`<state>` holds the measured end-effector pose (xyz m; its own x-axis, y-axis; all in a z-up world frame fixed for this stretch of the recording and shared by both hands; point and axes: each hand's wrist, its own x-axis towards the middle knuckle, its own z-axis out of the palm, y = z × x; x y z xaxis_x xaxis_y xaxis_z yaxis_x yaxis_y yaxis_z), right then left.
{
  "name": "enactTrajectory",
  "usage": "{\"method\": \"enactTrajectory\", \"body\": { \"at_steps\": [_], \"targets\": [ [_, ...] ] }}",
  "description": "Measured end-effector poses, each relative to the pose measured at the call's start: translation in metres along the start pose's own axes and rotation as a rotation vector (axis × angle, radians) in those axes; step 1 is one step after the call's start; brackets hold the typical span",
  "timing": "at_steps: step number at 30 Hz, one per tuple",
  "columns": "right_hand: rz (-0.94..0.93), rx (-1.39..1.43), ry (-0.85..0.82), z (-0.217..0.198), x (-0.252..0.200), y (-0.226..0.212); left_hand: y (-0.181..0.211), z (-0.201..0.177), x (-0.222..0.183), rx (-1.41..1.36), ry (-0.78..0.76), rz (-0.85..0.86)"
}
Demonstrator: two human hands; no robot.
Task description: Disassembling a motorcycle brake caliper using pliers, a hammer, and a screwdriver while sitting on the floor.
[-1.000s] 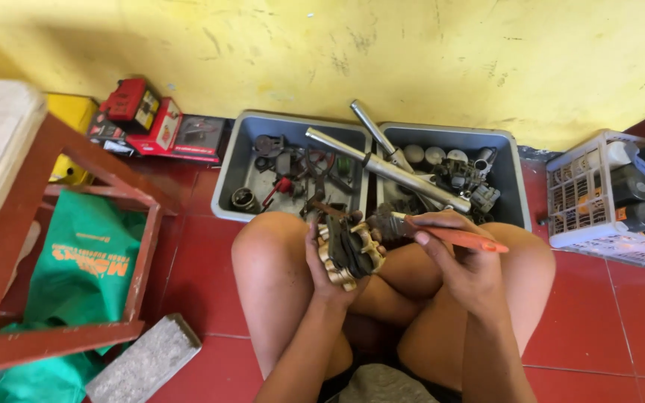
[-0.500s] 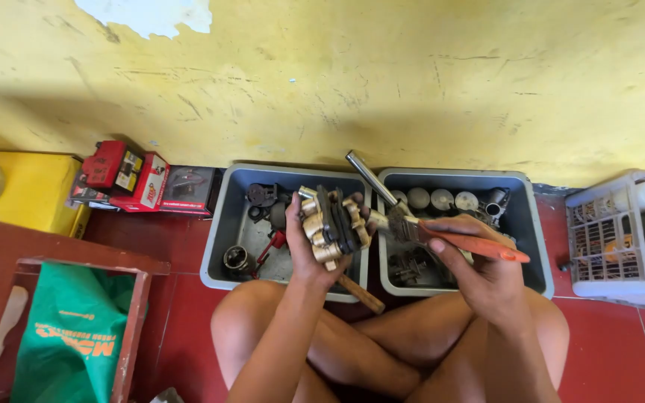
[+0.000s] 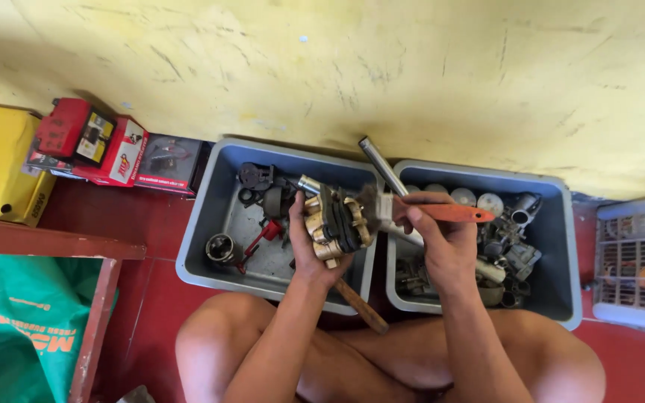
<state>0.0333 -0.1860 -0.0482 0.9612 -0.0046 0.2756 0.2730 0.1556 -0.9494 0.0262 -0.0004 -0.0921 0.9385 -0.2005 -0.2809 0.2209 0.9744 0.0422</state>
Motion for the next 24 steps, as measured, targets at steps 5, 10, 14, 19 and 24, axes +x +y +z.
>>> {"method": "enactTrajectory", "body": {
  "at_steps": [5, 10, 14, 19, 24],
  "targets": [
    [-0.129, -0.106, -0.247, 0.007, -0.002, -0.024, -0.004, 0.061, -0.028, 0.079, -0.009, -0.145],
    [-0.348, -0.351, -0.338, 0.010, -0.012, -0.036, -0.002, 0.004, -0.028, -0.009, -0.086, -0.148],
    [-0.331, -0.220, -0.381, 0.001, -0.022, -0.026, 0.001, -0.003, -0.035, -0.010, 0.011, -0.136],
    [-0.220, -0.084, -0.259, -0.015, -0.035, -0.022, -0.005, -0.018, -0.039, 0.136, -0.070, -0.090],
    [-0.327, -0.330, -0.128, -0.007, -0.033, -0.024, -0.002, -0.023, -0.038, 0.124, -0.159, -0.119]
  ]
}}
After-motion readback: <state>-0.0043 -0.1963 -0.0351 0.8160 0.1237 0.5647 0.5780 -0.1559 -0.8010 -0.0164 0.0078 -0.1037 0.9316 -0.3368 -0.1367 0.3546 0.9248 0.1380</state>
